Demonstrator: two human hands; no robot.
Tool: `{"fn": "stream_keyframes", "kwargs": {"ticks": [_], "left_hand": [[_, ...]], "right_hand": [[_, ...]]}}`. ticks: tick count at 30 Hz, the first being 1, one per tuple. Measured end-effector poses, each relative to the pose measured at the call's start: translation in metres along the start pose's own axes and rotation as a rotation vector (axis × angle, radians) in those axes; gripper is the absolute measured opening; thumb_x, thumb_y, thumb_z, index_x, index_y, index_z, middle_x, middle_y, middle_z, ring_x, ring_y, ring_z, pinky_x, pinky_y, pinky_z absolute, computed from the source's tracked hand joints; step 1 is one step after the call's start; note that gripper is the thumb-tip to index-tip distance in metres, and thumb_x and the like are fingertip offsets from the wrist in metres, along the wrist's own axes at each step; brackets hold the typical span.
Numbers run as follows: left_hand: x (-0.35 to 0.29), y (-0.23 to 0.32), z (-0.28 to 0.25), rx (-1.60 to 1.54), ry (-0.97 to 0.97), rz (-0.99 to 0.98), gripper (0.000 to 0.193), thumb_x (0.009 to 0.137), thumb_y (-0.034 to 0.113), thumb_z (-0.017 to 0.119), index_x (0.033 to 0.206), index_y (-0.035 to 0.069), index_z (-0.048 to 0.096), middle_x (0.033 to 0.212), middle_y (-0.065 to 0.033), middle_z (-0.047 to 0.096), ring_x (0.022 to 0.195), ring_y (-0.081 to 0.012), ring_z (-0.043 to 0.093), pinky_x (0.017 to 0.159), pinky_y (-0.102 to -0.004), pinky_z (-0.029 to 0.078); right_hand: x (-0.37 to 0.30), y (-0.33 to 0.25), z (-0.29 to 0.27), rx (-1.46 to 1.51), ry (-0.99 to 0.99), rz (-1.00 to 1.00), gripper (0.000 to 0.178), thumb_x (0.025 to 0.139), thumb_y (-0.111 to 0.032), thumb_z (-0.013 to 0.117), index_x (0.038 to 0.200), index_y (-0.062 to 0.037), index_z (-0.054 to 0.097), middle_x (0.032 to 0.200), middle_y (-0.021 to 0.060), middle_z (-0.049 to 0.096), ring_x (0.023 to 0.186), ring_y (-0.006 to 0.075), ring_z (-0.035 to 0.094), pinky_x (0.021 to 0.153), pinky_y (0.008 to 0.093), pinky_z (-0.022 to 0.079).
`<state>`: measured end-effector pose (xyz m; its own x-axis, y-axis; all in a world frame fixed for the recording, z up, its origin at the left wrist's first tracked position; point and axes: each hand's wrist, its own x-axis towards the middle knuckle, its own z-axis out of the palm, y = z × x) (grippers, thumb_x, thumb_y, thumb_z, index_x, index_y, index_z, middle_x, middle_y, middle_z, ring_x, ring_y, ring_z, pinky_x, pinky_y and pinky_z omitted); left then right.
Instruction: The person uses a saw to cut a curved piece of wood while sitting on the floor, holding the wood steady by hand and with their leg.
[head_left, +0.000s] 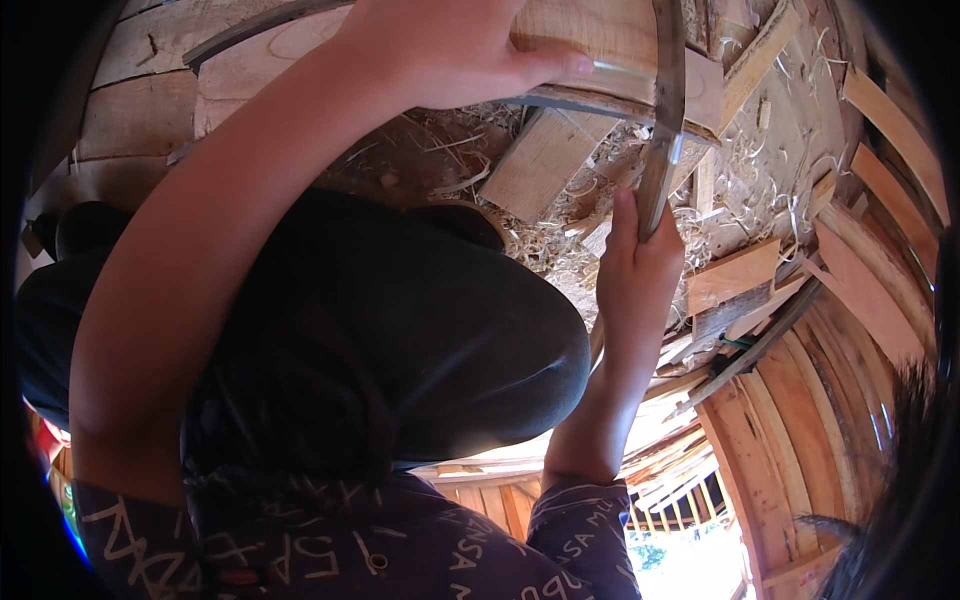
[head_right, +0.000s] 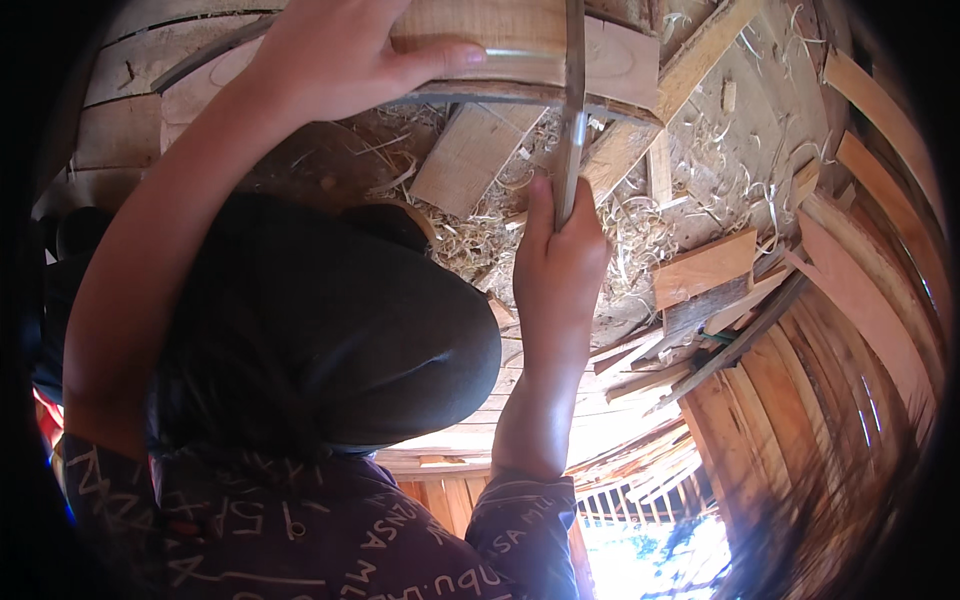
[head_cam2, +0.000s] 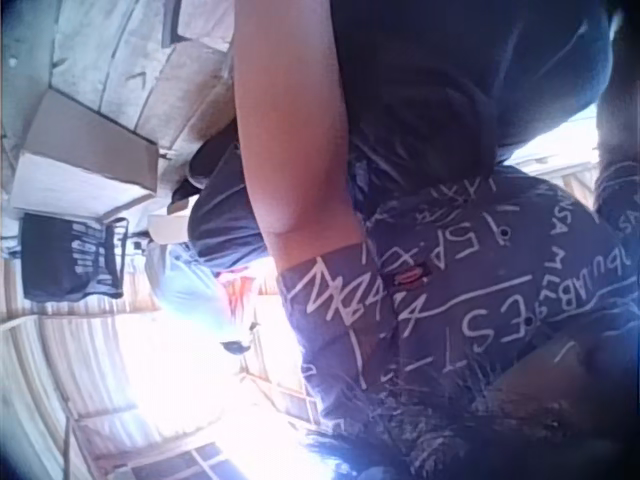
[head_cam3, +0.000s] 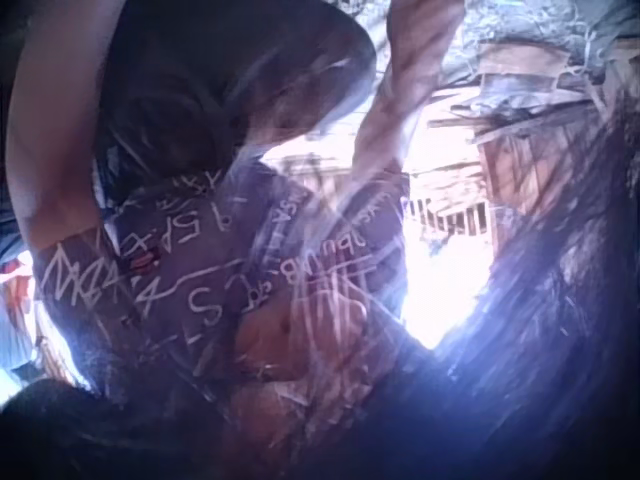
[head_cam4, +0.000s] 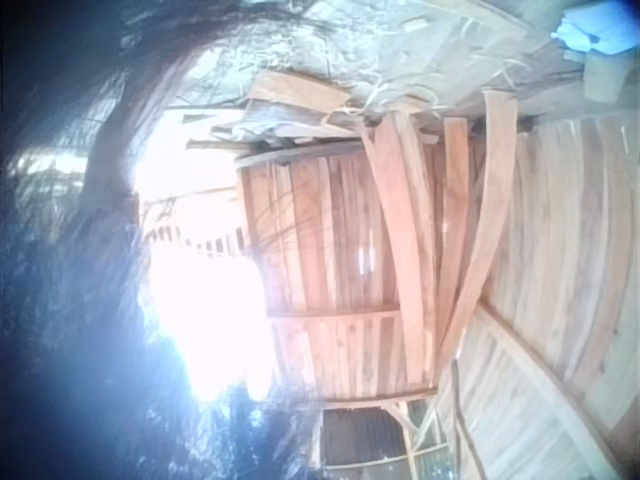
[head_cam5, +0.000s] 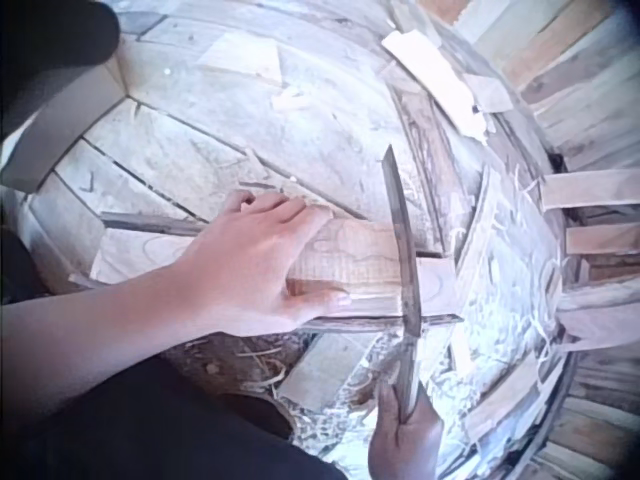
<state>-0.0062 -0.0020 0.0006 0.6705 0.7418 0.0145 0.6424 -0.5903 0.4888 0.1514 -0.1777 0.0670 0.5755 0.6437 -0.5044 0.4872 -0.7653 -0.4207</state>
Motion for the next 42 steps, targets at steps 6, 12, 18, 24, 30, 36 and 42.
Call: {"fn": "stream_keyframes", "kwargs": {"ticks": [6,12,18,24,30,36,42], "left_hand": [[-0.005,0.002,0.002,-0.006,0.043,0.036,0.072,0.084,0.052,0.064,0.130,-0.002,0.050,0.122,-0.0200,0.059,0.117,-0.0339,0.054,0.101,-0.0508,0.037],[-0.003,0.003,0.001,-0.027,-0.019,-0.030,0.073,0.085,0.054,0.063,0.131,-0.002,0.049,0.124,-0.0205,0.058,0.119,-0.0337,0.053,0.103,-0.0514,0.036],[-0.005,0.004,0.000,-0.041,-0.008,0.055,0.073,0.084,0.053,0.063,0.131,-0.001,0.050,0.124,-0.0188,0.059,0.118,-0.0326,0.054,0.101,-0.0512,0.038],[-0.004,0.006,0.001,-0.002,-0.017,-0.024,0.072,0.083,0.051,0.065,0.130,-0.001,0.050,0.122,-0.0181,0.059,0.118,-0.0335,0.054,0.099,-0.0525,0.037],[-0.009,0.005,0.007,0.008,0.046,0.059,0.071,0.083,0.052,0.064,0.128,-0.001,0.052,0.123,-0.0167,0.058,0.121,-0.0298,0.051,0.097,-0.0485,0.038],[-0.002,0.009,0.006,0.012,0.010,-0.003,0.069,0.084,0.052,0.063,0.128,0.000,0.052,0.118,-0.0198,0.061,0.115,-0.0324,0.056,0.098,-0.0499,0.038],[-0.004,0.004,0.007,0.029,-0.028,0.014,0.071,0.085,0.053,0.063,0.129,-0.002,0.051,0.121,-0.0198,0.060,0.118,-0.0328,0.054,0.099,-0.0520,0.037]], "right_hand": [[-0.071,0.036,-0.021,-0.072,0.052,0.086,0.030,0.100,-0.026,0.057,0.092,0.0024,0.061,0.060,0.0022,0.048,0.053,0.0069,0.043,0.048,0.0278,0.035],[0.009,-0.010,-0.003,-0.056,-0.033,-0.064,0.026,0.100,-0.024,0.055,0.099,0.0021,0.059,0.062,0.0154,0.053,0.051,0.0242,0.046,0.052,0.0404,0.040],[-0.075,0.041,-0.038,-0.070,-0.066,0.214,0.026,0.098,-0.022,0.058,0.103,0.0029,0.063,0.066,0.0158,0.059,0.057,0.0191,0.055,0.055,0.0365,0.044],[-0.005,-0.007,-0.011,-0.106,-0.068,0.052,0.029,0.100,-0.027,0.056,0.099,0.0014,0.061,0.070,0.0168,0.060,0.058,0.0246,0.056,0.056,0.0385,0.043],[-0.053,0.017,-0.029,-0.080,-0.053,0.200,0.030,0.100,-0.026,0.056,0.106,0.0033,0.061,0.070,0.0169,0.062,0.061,0.0205,0.058,0.057,0.0378,0.045],[0.007,-0.007,0.001,-0.040,-0.040,0.013,0.031,0.101,-0.026,0.053,0.099,0.0041,0.061,0.064,0.0132,0.057,0.055,0.0167,0.049,0.054,0.0369,0.042],[-0.068,0.046,-0.022,-0.072,-0.030,0.160,0.028,0.099,-0.024,0.057,0.107,0.0029,0.062,0.068,0.0140,0.060,0.059,0.0152,0.054,0.053,0.0345,0.043]]}}
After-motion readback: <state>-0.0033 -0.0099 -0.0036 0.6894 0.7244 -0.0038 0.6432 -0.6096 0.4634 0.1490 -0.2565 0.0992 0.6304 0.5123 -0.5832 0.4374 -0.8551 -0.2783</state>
